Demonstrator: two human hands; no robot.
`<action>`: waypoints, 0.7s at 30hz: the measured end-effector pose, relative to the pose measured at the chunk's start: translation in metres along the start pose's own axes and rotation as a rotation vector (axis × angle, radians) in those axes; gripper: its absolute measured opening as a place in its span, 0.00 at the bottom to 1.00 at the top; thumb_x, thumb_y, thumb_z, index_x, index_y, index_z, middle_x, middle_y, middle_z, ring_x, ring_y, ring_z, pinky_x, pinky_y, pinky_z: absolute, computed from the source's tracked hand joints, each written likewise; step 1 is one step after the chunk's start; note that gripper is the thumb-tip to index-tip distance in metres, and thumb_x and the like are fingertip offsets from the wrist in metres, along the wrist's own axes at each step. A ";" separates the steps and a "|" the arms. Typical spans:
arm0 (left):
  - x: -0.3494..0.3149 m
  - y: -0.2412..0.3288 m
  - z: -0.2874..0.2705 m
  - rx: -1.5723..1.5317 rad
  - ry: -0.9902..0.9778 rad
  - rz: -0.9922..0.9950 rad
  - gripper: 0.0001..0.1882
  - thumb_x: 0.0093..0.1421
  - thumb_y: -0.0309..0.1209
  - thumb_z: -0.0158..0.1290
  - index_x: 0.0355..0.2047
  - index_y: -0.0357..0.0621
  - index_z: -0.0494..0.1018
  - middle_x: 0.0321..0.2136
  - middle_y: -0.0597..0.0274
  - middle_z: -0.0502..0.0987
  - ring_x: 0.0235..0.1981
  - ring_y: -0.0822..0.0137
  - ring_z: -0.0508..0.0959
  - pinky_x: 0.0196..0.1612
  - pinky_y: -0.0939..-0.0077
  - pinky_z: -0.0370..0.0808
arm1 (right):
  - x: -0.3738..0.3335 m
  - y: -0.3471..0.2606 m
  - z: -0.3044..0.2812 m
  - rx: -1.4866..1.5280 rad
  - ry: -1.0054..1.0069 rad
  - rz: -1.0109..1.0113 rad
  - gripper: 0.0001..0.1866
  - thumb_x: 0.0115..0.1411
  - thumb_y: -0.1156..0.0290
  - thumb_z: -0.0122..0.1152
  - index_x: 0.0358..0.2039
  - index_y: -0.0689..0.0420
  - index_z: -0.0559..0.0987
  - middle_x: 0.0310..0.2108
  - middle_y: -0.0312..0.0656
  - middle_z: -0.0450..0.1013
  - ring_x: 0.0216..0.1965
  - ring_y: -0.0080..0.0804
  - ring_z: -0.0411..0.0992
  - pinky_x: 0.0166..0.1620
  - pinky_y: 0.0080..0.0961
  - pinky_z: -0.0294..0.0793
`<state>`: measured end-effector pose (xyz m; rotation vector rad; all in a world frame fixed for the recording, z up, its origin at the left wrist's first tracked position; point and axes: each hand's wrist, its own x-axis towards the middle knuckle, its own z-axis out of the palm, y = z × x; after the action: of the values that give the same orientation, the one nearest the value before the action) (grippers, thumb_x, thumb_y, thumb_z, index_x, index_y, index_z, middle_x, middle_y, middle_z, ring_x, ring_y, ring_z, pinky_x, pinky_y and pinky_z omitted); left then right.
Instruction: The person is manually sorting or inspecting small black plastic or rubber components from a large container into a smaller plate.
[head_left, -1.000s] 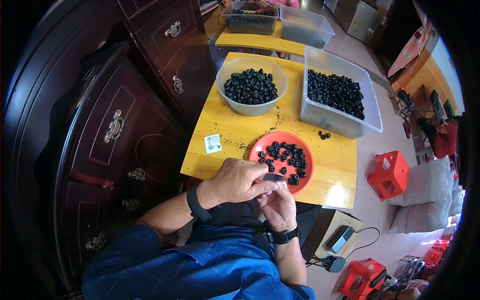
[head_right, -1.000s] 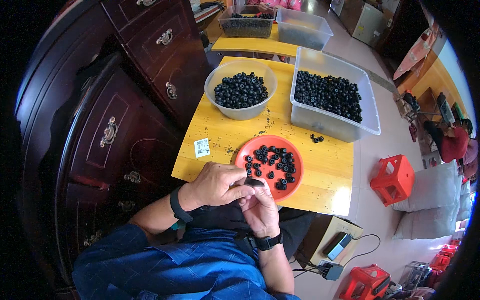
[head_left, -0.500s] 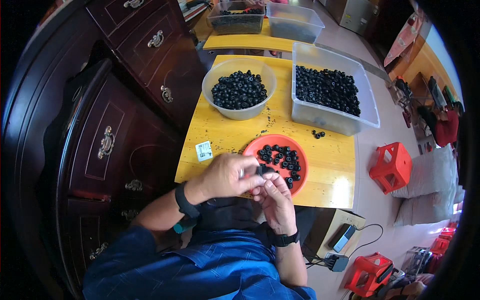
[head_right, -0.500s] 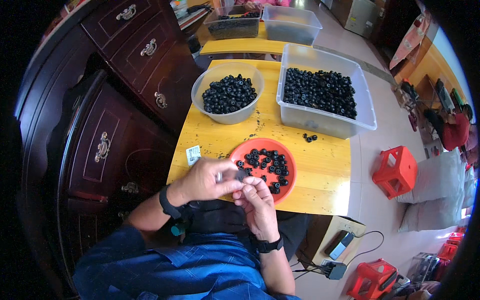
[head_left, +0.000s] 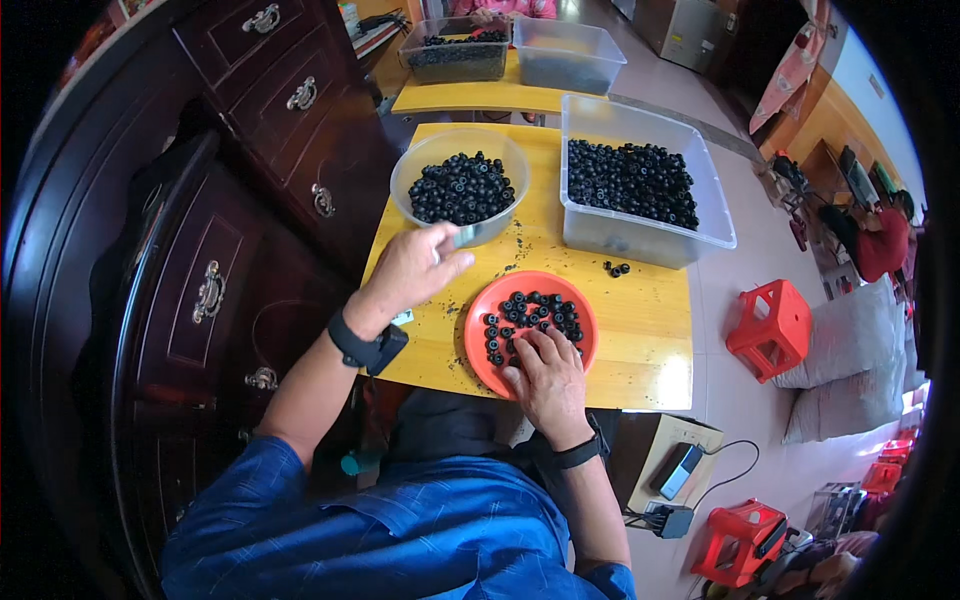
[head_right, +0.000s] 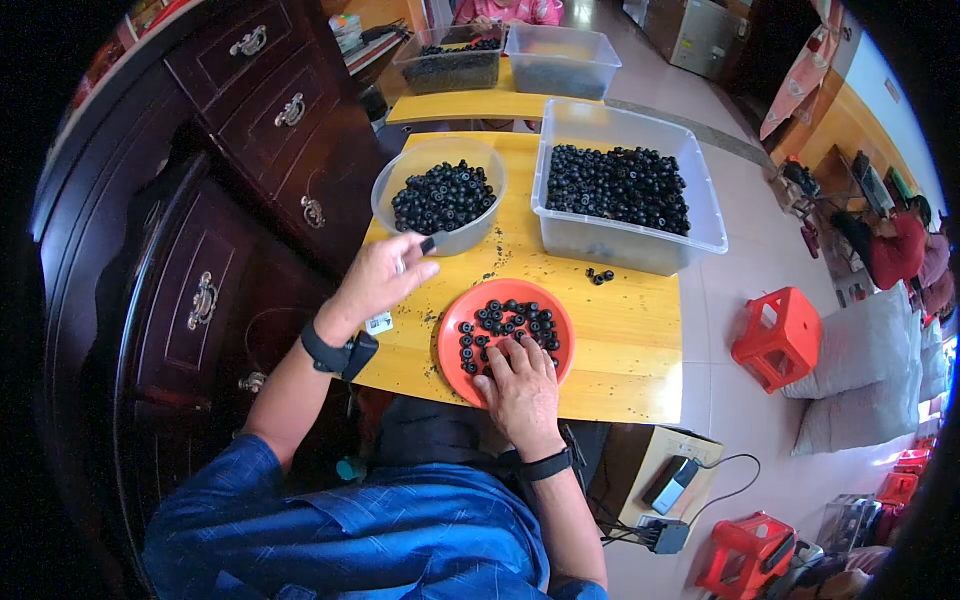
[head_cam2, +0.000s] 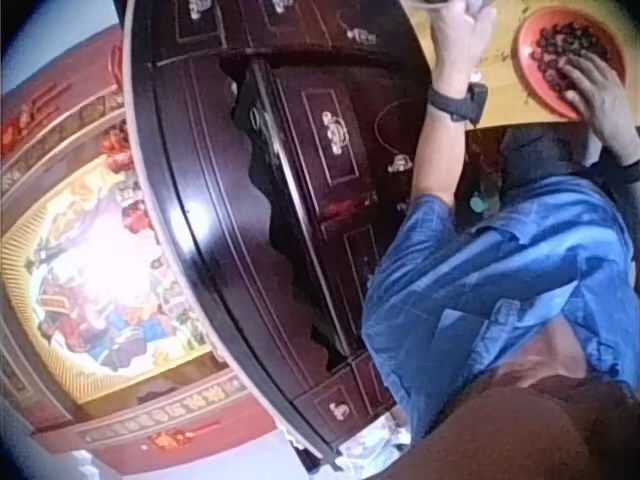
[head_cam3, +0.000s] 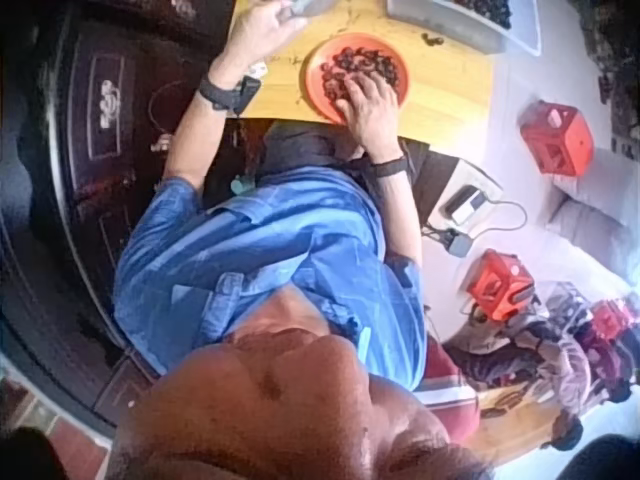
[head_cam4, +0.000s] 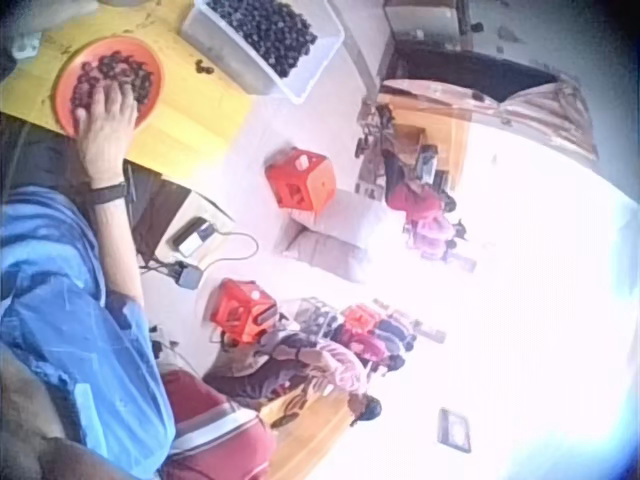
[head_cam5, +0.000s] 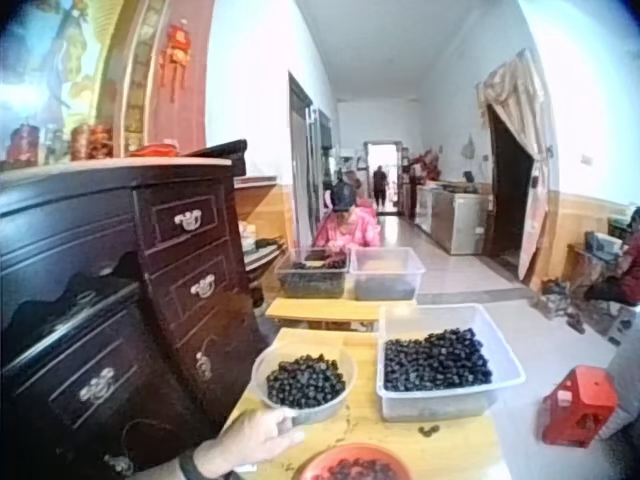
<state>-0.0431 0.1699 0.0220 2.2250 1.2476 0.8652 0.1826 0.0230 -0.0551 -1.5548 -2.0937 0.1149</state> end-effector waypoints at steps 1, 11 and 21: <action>-0.012 0.000 0.002 0.001 0.005 -0.008 0.16 0.57 0.34 0.62 0.40 0.36 0.75 0.20 0.65 0.72 0.22 0.73 0.72 0.29 0.74 0.71 | -0.001 -0.001 -0.001 0.037 -0.036 0.021 0.25 0.58 0.55 0.63 0.53 0.54 0.76 0.54 0.47 0.70 0.57 0.49 0.66 0.59 0.46 0.65; -0.091 0.002 -0.012 -0.099 0.037 -0.217 0.10 0.59 0.30 0.61 0.35 0.36 0.77 0.19 0.70 0.70 0.22 0.82 0.67 0.26 0.80 0.67 | -0.006 -0.003 0.000 0.018 -0.103 -0.136 0.32 0.60 0.41 0.53 0.56 0.50 0.76 0.55 0.50 0.68 0.55 0.49 0.67 0.54 0.46 0.68; -0.153 0.017 -0.044 -0.030 0.131 -0.304 0.07 0.59 0.28 0.60 0.33 0.36 0.76 0.17 0.70 0.68 0.22 0.83 0.66 0.26 0.81 0.67 | -0.008 -0.001 0.014 0.030 0.013 -0.214 0.21 0.60 0.48 0.58 0.38 0.53 0.80 0.37 0.44 0.71 0.41 0.45 0.71 0.42 0.41 0.72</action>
<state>-0.1243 0.0321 0.0175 1.9129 1.5725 0.9114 0.1773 0.0183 -0.0694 -1.3015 -2.2217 0.0593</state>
